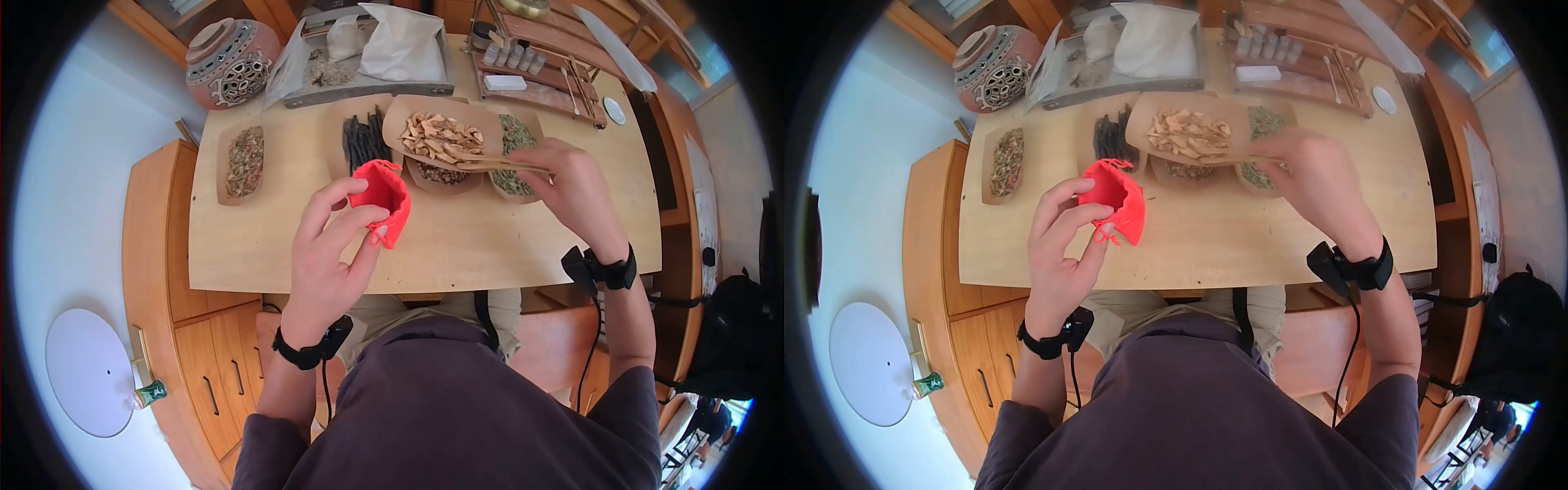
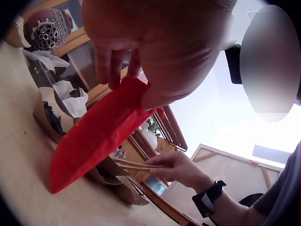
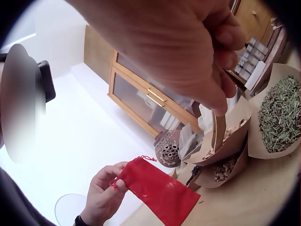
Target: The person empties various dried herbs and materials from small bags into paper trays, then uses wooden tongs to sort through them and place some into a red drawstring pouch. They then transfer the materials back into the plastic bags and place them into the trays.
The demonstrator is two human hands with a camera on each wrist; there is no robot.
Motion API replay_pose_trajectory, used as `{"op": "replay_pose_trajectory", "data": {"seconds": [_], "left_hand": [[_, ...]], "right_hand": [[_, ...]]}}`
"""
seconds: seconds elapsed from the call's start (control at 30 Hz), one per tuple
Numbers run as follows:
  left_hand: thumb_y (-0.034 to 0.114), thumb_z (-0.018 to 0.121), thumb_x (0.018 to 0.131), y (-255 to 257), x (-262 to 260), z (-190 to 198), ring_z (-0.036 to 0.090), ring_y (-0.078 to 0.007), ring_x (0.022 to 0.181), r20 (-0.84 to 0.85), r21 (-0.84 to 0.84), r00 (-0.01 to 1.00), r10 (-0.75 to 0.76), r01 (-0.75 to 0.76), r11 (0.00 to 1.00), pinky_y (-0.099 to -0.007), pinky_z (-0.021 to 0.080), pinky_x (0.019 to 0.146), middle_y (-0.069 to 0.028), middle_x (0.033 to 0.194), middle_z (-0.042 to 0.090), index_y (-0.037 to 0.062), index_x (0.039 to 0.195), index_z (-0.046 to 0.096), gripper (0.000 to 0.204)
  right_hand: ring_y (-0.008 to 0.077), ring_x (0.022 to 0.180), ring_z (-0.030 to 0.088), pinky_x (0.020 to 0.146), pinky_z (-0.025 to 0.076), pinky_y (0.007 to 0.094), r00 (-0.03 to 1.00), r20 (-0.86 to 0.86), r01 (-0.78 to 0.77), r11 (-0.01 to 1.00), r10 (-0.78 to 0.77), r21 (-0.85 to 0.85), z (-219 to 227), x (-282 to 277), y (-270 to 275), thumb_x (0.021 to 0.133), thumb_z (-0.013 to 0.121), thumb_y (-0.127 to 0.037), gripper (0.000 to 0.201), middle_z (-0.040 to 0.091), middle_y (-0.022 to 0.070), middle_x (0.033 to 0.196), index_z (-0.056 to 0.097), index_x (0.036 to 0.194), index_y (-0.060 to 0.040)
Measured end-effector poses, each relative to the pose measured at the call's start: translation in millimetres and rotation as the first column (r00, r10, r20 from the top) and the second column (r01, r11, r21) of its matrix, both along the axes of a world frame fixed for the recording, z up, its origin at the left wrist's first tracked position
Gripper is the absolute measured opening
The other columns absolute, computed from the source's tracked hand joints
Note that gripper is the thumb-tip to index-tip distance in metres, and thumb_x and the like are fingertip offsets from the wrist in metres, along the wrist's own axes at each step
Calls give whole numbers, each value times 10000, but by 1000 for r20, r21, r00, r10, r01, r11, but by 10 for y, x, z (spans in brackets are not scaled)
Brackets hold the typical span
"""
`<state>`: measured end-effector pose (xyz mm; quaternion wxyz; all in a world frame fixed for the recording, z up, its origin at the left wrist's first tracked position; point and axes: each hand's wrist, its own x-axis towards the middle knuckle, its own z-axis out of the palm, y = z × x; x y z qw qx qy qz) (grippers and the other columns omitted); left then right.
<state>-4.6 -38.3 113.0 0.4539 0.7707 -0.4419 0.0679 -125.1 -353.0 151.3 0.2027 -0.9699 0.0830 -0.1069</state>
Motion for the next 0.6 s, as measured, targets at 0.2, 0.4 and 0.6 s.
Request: {"op": "replay_pose_trajectory", "data": {"seconds": [0.2,0.4,0.6], "left_hand": [[-42,755,856,10,-21,3,633,-274,1196,-50,-2,999,5,-5,1000,-381,516,1021,-129,1354,615,55,1073,750,237],[-15,753,853,10,-5,-14,643,-312,1136,-3,-2,1000,8,-8,1000,-405,542,972,-134,1349,617,76,1092,753,256],[-14,754,842,-4,-5,-13,642,-318,1162,8,-5,1000,7,-7,1000,-407,540,984,-141,1350,617,74,1092,754,264]], "right_hand": [[374,918,701,800,565,428,998,51,-37,999,36,16,-121,75,6,879,735,-81,206,739,139,1025,788,1078,-62],[364,882,695,764,554,426,995,85,-45,998,48,-40,-151,102,24,884,731,-83,198,731,120,994,782,1074,-68],[303,792,678,702,541,375,990,138,-7,995,-7,100,-119,36,36,916,739,-96,192,721,113,953,781,1099,-57]]}}
